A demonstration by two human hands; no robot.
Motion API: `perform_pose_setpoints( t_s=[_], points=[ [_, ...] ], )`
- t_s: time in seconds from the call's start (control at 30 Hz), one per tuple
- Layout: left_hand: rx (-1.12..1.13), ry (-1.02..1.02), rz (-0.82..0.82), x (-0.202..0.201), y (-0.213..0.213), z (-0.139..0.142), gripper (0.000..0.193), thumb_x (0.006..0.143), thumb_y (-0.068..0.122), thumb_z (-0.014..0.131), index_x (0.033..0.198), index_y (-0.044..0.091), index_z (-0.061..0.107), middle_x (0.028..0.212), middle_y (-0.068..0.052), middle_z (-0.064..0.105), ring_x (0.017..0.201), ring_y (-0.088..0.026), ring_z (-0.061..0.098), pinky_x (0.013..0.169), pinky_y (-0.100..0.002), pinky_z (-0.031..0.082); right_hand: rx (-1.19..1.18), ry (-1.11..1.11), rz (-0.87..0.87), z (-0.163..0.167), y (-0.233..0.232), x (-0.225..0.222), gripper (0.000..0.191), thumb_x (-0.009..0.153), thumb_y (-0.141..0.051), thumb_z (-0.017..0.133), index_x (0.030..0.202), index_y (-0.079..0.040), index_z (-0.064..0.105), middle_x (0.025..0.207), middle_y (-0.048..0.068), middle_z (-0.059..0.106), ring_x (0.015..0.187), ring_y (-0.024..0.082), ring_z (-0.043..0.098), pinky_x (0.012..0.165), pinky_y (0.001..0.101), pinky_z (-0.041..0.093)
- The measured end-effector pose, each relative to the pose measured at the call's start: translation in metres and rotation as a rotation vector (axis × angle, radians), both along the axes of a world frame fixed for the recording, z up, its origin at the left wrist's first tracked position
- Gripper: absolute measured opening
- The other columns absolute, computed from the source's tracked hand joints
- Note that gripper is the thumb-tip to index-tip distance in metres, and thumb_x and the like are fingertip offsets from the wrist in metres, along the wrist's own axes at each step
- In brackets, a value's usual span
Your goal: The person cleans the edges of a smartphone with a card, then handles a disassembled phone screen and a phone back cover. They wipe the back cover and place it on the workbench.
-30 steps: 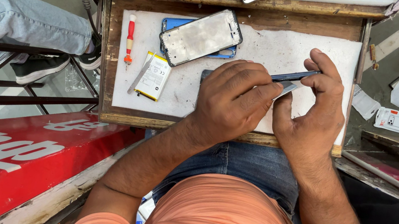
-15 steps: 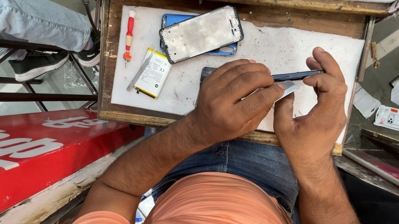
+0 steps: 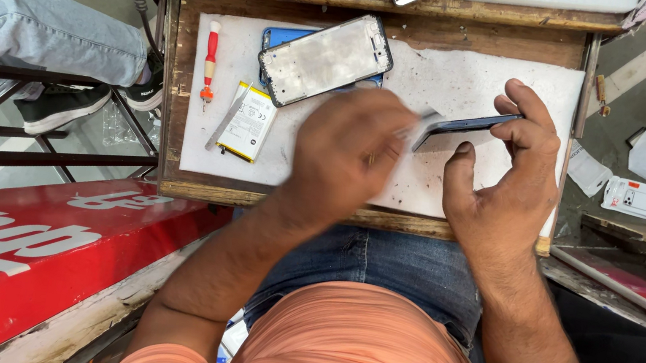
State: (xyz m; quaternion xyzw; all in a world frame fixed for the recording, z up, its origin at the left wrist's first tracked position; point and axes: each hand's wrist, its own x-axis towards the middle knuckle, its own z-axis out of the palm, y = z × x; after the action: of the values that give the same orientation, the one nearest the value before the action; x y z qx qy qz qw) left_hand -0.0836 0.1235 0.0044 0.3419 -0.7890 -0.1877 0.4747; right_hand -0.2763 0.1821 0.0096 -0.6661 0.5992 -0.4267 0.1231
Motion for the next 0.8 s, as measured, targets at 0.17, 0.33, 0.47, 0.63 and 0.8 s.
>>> perform_pose_setpoints(
  t_s=[0.17,0.33,0.47,0.63,0.8],
  points=[
    [0.261,0.017,0.36,0.074,-0.067,-0.022,0.008,0.105,0.011,0.074,0.112,0.008,0.075,0.099,-0.006,0.078,0.086,-0.017,0.074,0.072,-0.03,0.06,0.039,-0.053,0.019,0.006,0.003,-0.003,0.036,0.098,0.012,0.066,0.121,0.001,0.041,0.149,0.025,0.05,0.136,0.033,0.063,0.115,0.0381,0.059],
    [0.182,-0.069,0.575,0.131,-0.116,-0.028,0.012,0.101,0.017,0.081,0.099,0.008,0.073,0.083,-0.005,0.078,0.069,-0.017,0.074,0.065,-0.033,0.057,0.043,-0.08,0.027,0.01,-0.001,-0.003,0.034,0.1,0.012,0.065,0.122,0.002,0.042,0.149,0.025,0.05,0.136,0.033,0.064,0.115,0.0381,0.059],
    [0.151,-0.151,0.703,0.134,-0.122,-0.025,0.023,0.095,0.023,0.085,0.095,0.007,0.069,0.074,-0.004,0.076,0.063,-0.017,0.072,0.059,-0.035,0.053,0.048,-0.096,0.027,0.009,0.0,-0.002,0.033,0.1,0.013,0.064,0.121,0.002,0.041,0.149,0.025,0.05,0.136,0.032,0.063,0.115,0.0384,0.058],
    [0.364,-0.108,0.425,0.079,-0.067,-0.024,0.009,0.104,0.016,0.071,0.109,0.009,0.072,0.094,-0.006,0.077,0.075,-0.016,0.073,0.06,-0.029,0.059,0.048,-0.073,0.014,0.004,0.002,-0.004,0.032,0.099,0.015,0.058,0.121,0.001,0.04,0.148,0.025,0.051,0.138,0.032,0.063,0.112,0.0382,0.058],
    [0.089,-0.153,0.034,0.007,0.019,-0.003,0.02,0.101,0.015,0.075,0.119,0.01,0.069,0.113,-0.007,0.069,0.094,-0.02,0.072,0.08,-0.033,0.063,0.057,-0.033,0.008,0.003,-0.002,-0.005,0.028,0.102,0.016,0.055,0.118,0.0,0.038,0.149,0.025,0.052,0.139,0.032,0.063,0.109,0.0376,0.056]
  ],
)
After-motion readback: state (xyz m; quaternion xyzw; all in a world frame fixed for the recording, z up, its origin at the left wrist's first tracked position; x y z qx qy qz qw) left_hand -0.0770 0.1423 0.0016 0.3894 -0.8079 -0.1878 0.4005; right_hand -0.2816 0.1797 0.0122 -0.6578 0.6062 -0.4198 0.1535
